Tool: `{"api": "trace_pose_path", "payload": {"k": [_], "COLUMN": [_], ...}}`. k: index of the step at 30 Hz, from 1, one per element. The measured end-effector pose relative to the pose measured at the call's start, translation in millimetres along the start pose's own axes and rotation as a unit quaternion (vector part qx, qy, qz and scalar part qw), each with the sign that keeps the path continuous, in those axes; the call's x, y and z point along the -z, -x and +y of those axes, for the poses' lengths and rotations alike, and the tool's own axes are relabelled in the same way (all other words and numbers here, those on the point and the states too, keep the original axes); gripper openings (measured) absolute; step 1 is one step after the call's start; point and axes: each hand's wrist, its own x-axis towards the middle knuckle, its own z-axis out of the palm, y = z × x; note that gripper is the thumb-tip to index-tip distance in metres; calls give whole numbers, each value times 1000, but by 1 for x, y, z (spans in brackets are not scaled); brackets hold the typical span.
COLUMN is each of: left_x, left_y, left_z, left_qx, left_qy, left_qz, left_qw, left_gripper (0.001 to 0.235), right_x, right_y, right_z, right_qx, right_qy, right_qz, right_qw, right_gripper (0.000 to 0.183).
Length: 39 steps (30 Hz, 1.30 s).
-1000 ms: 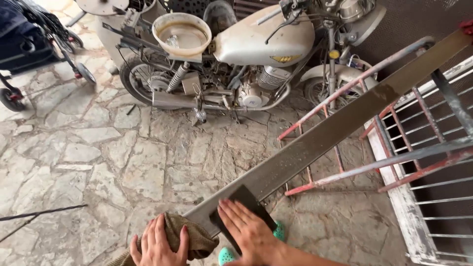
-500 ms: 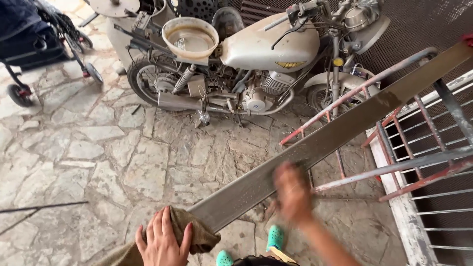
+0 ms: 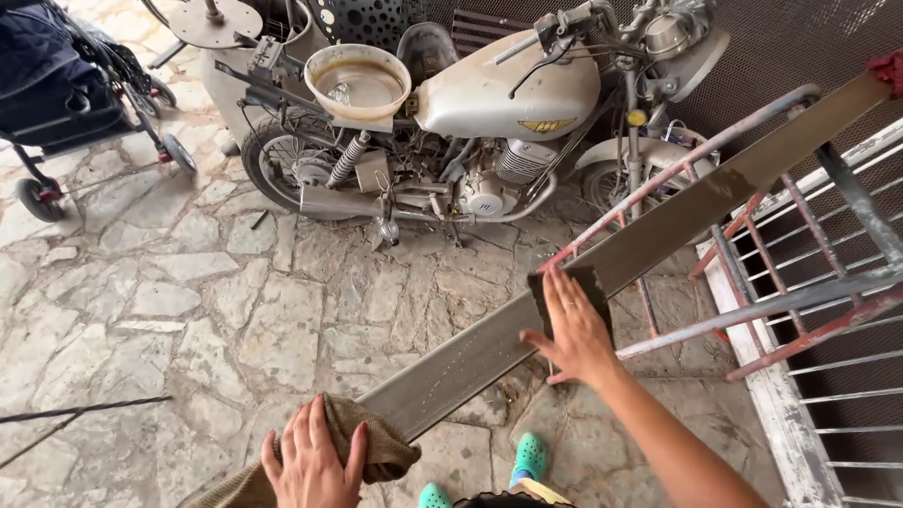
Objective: Sanding a long metal beam using a sanding block and wiping it with a cloth
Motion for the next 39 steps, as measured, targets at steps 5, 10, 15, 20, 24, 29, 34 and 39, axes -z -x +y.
{"api": "trace_pose_path", "payload": {"k": [5,10,15,20,24,29,34,39], "left_x": [-3,6,4,-3,2,-5,-45,-12], "left_y": [0,-7,0,0,-1,-2,0,-7], "left_z": [5,14,12,8,11,15,-5,30], "left_qx": [9,-5,14,15,-11,-7,9,1], "left_qy": [-26,-34,-63,-43,-49,-43,-20,-35], "left_qz": [55,154,97,128,162,166,187,191], "left_qw": [998,987,993,991,985,985,982,981], "left_gripper": [72,60,61,57,51,48,47,45], "right_x": [35,-14,74,-3,1,87,78,144], "right_y": [25,19,-32,27,-9,-59,-4,-46], "right_z": [-151,-67,-65,-90,49,50,-79,19], "right_qx": [85,276,-34,313,88,-184,217,-250], "right_qy": [-220,-222,-128,-227,-126,-91,79,-199], "right_qz": [-84,38,-121,16,156,-98,-377,-137], "right_qw": [968,935,984,922,976,974,897,938], "right_gripper": [66,103,108,100,39,89,107,20]}}
